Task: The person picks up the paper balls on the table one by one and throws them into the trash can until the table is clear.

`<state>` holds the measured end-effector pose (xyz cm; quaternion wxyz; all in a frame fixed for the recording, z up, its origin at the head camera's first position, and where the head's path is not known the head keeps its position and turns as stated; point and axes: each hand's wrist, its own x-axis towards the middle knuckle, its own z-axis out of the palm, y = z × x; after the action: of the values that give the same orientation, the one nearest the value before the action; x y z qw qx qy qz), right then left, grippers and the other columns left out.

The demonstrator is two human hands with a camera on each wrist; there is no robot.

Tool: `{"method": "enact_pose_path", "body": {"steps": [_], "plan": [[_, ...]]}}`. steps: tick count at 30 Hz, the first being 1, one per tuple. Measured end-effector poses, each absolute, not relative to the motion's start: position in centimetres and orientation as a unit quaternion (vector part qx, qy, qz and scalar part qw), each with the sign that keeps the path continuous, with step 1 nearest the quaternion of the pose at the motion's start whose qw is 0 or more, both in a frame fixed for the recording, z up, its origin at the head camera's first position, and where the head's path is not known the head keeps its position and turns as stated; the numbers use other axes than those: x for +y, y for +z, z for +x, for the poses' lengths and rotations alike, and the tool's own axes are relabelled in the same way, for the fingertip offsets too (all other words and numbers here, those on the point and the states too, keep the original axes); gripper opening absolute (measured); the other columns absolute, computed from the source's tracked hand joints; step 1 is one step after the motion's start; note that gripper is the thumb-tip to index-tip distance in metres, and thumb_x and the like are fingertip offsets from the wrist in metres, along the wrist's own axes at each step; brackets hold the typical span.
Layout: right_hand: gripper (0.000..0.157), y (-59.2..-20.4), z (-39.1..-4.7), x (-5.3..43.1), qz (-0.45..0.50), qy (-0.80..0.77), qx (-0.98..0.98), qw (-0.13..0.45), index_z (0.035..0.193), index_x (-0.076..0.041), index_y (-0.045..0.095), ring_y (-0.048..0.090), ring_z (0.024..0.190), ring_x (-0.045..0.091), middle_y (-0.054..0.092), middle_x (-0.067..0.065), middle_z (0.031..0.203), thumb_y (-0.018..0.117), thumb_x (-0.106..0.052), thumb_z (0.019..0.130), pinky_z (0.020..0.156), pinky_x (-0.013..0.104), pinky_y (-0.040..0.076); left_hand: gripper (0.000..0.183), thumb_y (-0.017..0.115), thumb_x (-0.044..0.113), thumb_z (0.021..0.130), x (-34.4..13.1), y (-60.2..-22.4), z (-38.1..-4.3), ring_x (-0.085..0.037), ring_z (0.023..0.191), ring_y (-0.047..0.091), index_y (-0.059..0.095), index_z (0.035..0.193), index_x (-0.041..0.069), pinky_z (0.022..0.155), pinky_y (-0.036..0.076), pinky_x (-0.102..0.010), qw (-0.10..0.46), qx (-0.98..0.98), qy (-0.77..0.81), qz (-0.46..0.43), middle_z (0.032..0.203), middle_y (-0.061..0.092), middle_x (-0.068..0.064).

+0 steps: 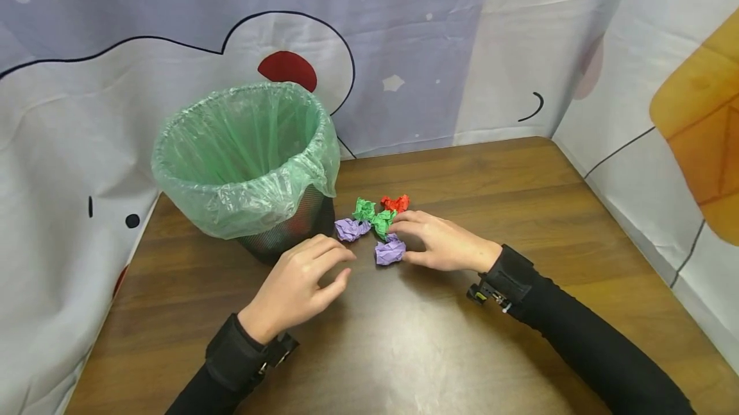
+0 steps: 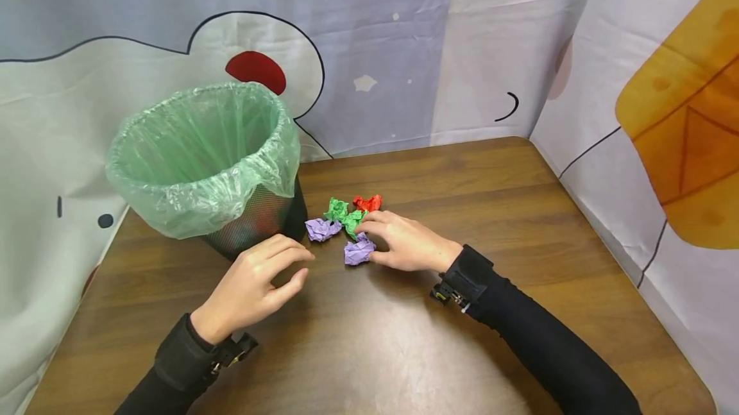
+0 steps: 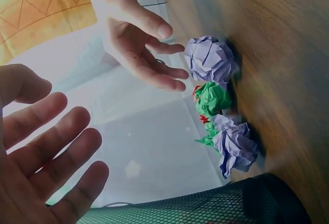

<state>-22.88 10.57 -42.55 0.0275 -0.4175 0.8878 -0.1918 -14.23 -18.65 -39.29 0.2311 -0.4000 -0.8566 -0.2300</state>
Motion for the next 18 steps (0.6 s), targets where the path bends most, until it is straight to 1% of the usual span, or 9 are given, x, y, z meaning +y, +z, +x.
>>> {"method": "enact_pose_path", "body": {"steps": [4, 8, 13, 18], "plan": [[0.053, -42.5, -22.9, 10.2, -0.426, -0.173, 0.887, 0.038, 0.141, -0.017, 0.059, 0.050, 0.133, 0.023, 0.052, 0.006, 0.145, 0.073, -0.029, 0.091, 0.108, 0.043, 0.045, 0.017, 0.069, 0.015, 0.089, -18.8, -39.3, -14.1, -0.012, 0.097, 0.063, 0.072, 0.105, 0.013, 0.085, 0.054, -0.032, 0.228, -0.861, -0.229, -0.393, 0.103, 0.069, 0.004], [0.053, -42.6, -23.0, 9.8, -0.434, -0.155, 0.886, 0.053, 0.142, -0.020, 0.059, 0.053, 0.129, 0.024, 0.052, 0.007, 0.143, 0.072, -0.030, 0.092, 0.105, 0.045, 0.047, 0.017, 0.067, 0.016, 0.090, -19.0, -39.4, -14.2, -0.012, 0.097, 0.063, 0.072, 0.106, 0.013, 0.085, 0.054, -0.032, 0.226, -0.862, -0.229, -0.392, 0.103, 0.069, 0.004], [0.048, -43.0, -23.0, 9.5, -0.430, -0.134, 0.890, 0.069, 0.138, -0.022, 0.062, 0.058, 0.118, 0.021, 0.054, 0.005, 0.138, 0.072, -0.031, 0.092, 0.097, 0.044, 0.052, 0.016, 0.067, 0.016, 0.091, -19.0, -39.4, -14.2, -0.012, 0.098, 0.063, 0.072, 0.106, 0.013, 0.086, 0.054, -0.033, 0.228, -0.861, -0.228, -0.392, 0.103, 0.069, 0.004], [0.040, -43.4, -23.0, 9.3, -0.429, -0.132, 0.891, 0.069, 0.130, -0.023, 0.067, 0.060, 0.111, 0.017, 0.056, 0.001, 0.130, 0.073, -0.030, 0.092, 0.092, 0.041, 0.053, 0.016, 0.068, 0.015, 0.089, -19.0, -39.4, -14.3, -0.011, 0.097, 0.063, 0.072, 0.105, 0.013, 0.085, 0.054, -0.032, 0.227, -0.862, -0.229, -0.391, 0.102, 0.069, 0.004]]}}
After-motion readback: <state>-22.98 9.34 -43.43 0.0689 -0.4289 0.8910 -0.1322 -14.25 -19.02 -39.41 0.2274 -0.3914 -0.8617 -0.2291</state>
